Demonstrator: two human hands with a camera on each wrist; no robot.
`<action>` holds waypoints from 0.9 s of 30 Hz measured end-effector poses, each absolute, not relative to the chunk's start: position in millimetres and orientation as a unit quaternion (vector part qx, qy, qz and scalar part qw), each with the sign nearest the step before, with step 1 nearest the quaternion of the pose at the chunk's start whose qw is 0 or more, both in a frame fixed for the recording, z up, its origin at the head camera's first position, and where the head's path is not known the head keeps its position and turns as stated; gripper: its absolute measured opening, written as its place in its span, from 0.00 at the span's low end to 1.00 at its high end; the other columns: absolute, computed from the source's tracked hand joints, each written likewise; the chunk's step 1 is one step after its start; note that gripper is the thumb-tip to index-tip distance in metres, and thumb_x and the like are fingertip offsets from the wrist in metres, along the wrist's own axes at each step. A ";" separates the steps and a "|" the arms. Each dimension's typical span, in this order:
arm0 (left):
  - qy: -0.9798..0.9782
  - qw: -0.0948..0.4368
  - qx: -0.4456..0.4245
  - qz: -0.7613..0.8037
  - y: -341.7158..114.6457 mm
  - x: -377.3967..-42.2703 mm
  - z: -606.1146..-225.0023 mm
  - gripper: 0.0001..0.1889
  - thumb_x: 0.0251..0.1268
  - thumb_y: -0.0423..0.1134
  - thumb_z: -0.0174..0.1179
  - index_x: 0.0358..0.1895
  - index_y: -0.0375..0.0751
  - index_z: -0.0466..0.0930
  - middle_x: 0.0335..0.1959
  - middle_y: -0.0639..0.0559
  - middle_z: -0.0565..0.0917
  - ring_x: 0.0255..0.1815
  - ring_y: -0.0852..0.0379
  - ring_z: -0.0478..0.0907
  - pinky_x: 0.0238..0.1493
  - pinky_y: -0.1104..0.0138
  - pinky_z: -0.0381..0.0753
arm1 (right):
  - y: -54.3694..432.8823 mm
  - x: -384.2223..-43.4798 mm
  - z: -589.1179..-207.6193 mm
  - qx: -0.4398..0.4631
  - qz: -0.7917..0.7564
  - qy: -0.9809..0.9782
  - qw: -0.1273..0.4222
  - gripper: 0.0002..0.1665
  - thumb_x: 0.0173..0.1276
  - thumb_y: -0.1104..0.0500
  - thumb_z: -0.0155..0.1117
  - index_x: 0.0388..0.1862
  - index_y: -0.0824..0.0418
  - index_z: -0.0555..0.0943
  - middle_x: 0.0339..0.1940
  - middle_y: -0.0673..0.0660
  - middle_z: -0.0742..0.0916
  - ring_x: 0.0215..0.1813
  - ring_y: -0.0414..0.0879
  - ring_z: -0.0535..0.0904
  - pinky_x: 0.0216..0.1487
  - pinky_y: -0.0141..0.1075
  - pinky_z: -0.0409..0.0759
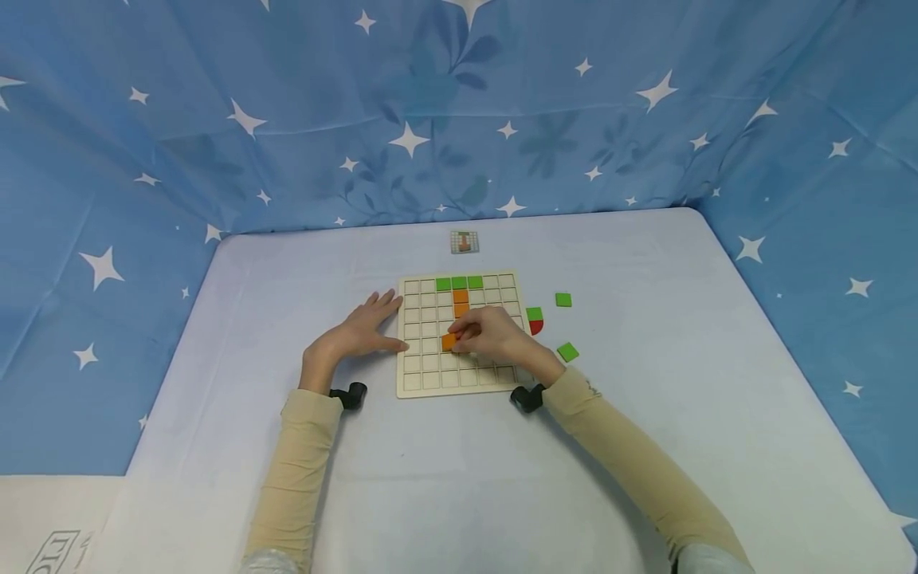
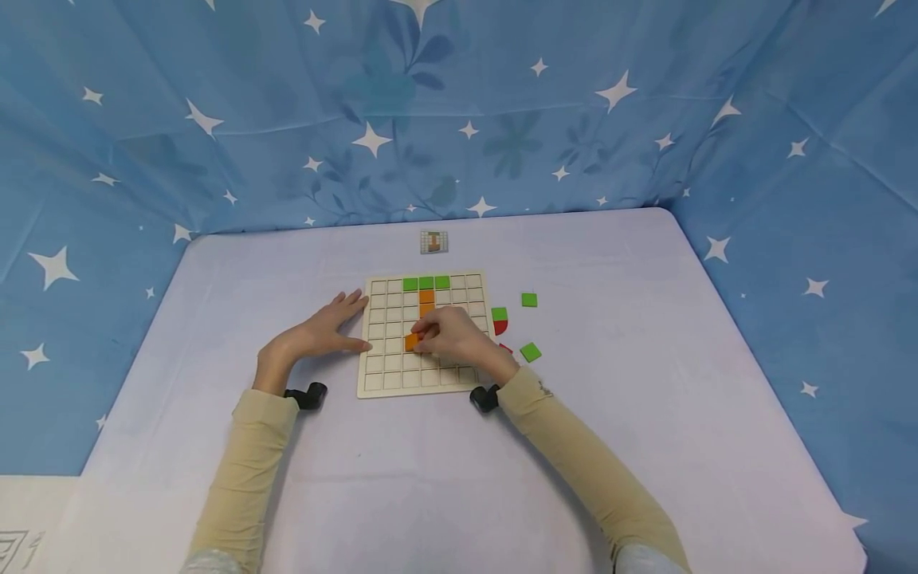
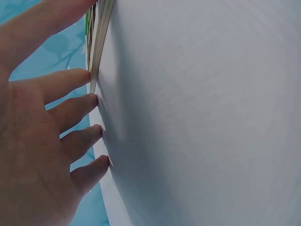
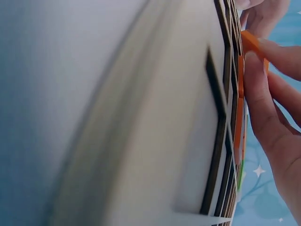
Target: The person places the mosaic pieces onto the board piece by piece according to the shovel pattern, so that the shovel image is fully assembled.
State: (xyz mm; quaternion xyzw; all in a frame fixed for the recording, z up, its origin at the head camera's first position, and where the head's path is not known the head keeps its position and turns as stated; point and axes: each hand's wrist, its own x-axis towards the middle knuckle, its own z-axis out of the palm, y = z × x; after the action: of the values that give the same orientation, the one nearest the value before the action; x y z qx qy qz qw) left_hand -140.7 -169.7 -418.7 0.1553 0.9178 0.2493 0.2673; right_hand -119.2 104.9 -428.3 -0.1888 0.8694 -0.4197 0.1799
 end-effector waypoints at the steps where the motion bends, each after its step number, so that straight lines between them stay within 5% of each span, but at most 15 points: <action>1: 0.918 0.267 0.156 0.250 -169.6 -140.8 -419.0 0.51 0.68 0.51 0.67 0.85 0.42 0.45 0.87 0.44 0.40 0.87 0.40 0.30 0.83 0.38 0.37 | 104.1 -118.9 -427.9 -0.195 -0.413 0.872 0.178 0.16 0.65 0.61 0.76 0.51 0.63 0.88 0.44 0.55 0.90 0.41 0.42 0.86 0.50 0.35 0.85; 16: 0.917 0.266 0.158 0.253 -169.6 -141.0 -419.1 0.51 0.67 0.52 0.68 0.85 0.43 0.46 0.87 0.44 0.41 0.87 0.40 0.31 0.83 0.39 0.37 | 94.2 -115.0 -423.4 -0.271 -0.295 0.907 0.128 0.15 0.66 0.63 0.75 0.50 0.66 0.88 0.41 0.56 0.84 0.39 0.45 0.77 0.41 0.31 0.79; 27: 0.918 0.268 0.149 0.253 -169.2 -139.5 -417.9 0.51 0.67 0.52 0.68 0.85 0.43 0.46 0.87 0.45 0.40 0.87 0.40 0.30 0.83 0.38 0.38 | 96.0 -113.4 -418.2 -0.276 -0.299 0.903 0.135 0.18 0.66 0.63 0.74 0.54 0.67 0.87 0.43 0.57 0.87 0.41 0.45 0.81 0.45 0.32 0.82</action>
State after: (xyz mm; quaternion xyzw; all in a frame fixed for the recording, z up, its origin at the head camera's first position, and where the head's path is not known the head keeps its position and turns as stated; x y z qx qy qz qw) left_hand -139.5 -169.2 -417.9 0.1486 0.9177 0.2526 0.2682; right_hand -113.4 96.0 -418.2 -0.2762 0.9032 -0.2995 0.1350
